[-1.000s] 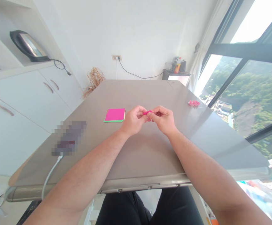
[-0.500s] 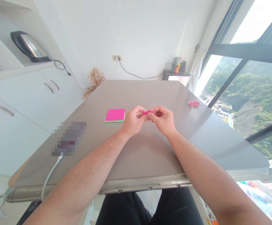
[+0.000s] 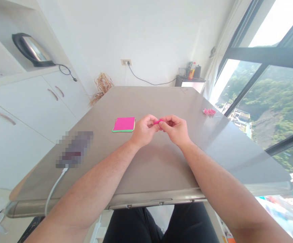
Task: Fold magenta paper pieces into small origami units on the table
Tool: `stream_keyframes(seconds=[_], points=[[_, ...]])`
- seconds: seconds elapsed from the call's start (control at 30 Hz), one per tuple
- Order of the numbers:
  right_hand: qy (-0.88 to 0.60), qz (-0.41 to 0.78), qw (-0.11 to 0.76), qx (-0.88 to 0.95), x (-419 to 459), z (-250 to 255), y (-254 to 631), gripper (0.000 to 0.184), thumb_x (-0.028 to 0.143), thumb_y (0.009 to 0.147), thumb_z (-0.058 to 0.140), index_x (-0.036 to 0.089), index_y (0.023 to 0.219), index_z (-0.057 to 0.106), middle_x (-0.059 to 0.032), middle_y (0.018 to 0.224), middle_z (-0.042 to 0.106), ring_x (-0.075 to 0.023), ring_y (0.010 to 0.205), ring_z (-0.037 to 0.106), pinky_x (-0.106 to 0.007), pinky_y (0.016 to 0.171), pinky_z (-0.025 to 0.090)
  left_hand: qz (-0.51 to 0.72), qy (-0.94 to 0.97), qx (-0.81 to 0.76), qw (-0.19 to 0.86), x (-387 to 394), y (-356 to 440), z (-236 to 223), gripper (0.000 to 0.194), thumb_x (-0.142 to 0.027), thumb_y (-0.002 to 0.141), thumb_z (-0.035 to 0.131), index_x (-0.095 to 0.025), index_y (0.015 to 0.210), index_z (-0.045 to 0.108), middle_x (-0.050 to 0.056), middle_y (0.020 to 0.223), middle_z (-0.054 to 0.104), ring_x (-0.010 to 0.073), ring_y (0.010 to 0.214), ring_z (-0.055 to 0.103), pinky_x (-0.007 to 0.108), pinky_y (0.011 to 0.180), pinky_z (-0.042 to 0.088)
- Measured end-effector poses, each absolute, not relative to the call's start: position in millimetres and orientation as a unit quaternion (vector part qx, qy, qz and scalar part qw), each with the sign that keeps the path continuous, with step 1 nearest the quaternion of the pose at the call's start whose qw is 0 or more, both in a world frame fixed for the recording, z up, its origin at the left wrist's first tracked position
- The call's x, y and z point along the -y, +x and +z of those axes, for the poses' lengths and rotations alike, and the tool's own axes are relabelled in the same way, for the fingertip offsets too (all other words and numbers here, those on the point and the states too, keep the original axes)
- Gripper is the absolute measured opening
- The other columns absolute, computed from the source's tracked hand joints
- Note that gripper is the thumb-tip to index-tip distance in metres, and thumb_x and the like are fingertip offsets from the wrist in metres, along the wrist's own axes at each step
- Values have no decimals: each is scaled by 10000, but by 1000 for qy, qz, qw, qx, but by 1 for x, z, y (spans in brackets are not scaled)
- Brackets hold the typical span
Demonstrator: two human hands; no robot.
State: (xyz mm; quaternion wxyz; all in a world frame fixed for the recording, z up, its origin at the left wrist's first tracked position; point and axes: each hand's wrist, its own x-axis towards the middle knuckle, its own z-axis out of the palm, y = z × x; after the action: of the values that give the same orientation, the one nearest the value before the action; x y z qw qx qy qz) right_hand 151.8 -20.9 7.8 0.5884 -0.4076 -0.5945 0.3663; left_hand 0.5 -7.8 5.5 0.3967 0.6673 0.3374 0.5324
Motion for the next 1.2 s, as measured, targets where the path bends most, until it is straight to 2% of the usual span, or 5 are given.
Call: stream_keyframes(seconds=[0.23,0.53,0.67,0.87,1.2], points=[[-404,359,596,595,21,4,152,120,315,770,722,198,772,695,-25,714,708,-175,684,683,-321,644,566,517,653,-326,447,4,-1,3,365,-452,761,798,-174,813,568,35,726,719,158,672,687,293,650,539],[-404,374,580,600,21,7,154,121,308,781,706,197,807,744,-24,703,723,-167,654,688,-305,625,563,507,640,-310,487,3,-4,1,296,-404,804,762,-185,871,575,30,748,727,172,707,701,305,658,546],[-430,349,575,601,22,10,153,125,297,771,692,195,818,747,-24,701,729,-153,635,670,-278,586,533,537,626,-331,458,1,-4,0,218,-384,838,705,-182,808,627,15,731,690,144,691,651,285,637,529],[-445,341,562,608,24,12,150,143,263,761,655,191,834,754,-20,701,729,-136,619,648,-261,576,506,546,597,-362,462,-4,-4,-1,149,-287,812,689,-183,715,647,-25,604,568,87,526,485,236,514,391],[-455,327,563,607,23,12,151,107,244,745,640,208,768,739,-14,694,734,-162,664,680,-281,622,526,523,659,-354,408,0,-7,2,150,-323,824,680,-194,753,656,-14,655,615,107,570,517,257,566,429]])
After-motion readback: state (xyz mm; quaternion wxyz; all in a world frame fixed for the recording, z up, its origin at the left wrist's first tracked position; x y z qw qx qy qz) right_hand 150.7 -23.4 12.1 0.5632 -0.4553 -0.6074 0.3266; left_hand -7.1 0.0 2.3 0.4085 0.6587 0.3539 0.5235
